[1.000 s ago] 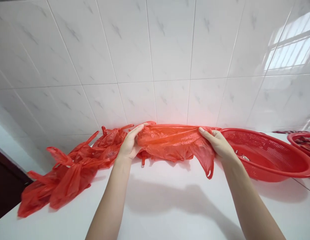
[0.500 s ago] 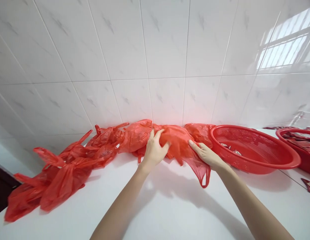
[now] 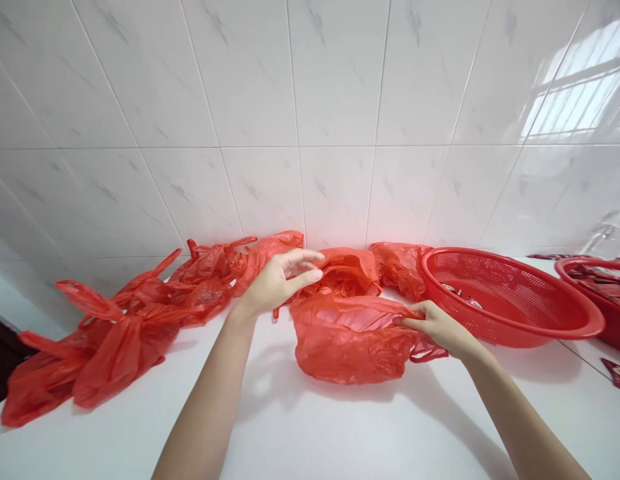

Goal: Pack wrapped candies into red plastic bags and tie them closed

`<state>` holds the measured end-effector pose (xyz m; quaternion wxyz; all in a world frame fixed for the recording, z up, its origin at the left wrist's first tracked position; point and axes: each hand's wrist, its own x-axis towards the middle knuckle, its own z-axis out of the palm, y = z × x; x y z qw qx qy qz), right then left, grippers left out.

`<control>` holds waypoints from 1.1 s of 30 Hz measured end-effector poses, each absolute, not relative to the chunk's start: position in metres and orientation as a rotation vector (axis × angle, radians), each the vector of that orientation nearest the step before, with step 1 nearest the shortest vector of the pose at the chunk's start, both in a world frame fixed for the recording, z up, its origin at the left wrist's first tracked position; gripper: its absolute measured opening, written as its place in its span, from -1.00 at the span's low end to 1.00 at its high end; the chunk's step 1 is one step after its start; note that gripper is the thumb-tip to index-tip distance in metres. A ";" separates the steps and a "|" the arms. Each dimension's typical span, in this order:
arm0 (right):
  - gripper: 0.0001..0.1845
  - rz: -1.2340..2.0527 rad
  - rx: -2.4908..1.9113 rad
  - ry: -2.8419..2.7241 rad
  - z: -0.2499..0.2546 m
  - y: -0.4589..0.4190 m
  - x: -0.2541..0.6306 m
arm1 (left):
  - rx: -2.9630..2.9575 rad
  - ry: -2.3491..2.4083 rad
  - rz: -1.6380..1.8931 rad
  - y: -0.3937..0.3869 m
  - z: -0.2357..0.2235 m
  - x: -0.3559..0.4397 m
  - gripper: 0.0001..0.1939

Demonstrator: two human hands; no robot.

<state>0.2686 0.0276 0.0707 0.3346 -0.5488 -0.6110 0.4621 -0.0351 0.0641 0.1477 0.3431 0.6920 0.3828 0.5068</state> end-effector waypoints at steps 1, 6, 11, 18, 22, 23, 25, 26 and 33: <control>-0.39 1.216 -1.426 -1.602 0.069 0.027 0.266 | 1.876 0.890 1.280 0.055 0.149 -0.026 -0.76; -0.52 1.372 -1.472 -1.523 0.071 0.020 0.256 | 2.356 0.703 0.385 0.026 0.136 0.021 -0.69; -0.76 1.477 -1.504 -1.582 0.071 0.017 0.256 | 2.556 1.227 -0.155 0.048 0.101 0.033 -0.64; -0.65 0.388 -2.196 -1.908 0.064 0.020 0.270 | 2.369 1.502 -0.431 0.072 0.089 0.019 -0.53; -0.38 0.179 -1.712 -2.014 0.067 0.010 0.267 | 2.418 1.443 -0.506 0.071 0.083 0.026 -0.42; -0.46 0.170 -1.474 -2.040 0.067 0.006 0.262 | 2.428 1.430 -0.530 0.071 0.081 0.029 -0.40; -0.69 0.212 -1.103 -2.109 0.065 0.001 0.248 | 2.426 1.403 -0.565 0.071 0.076 0.033 -0.38; -0.71 0.238 -1.012 -2.172 0.062 0.000 0.241 | 2.413 1.383 -0.582 0.071 0.073 0.035 -0.40; -0.83 0.226 -1.843 -2.562 0.037 0.017 0.223 | 2.394 1.341 -0.481 0.068 0.074 0.033 -0.51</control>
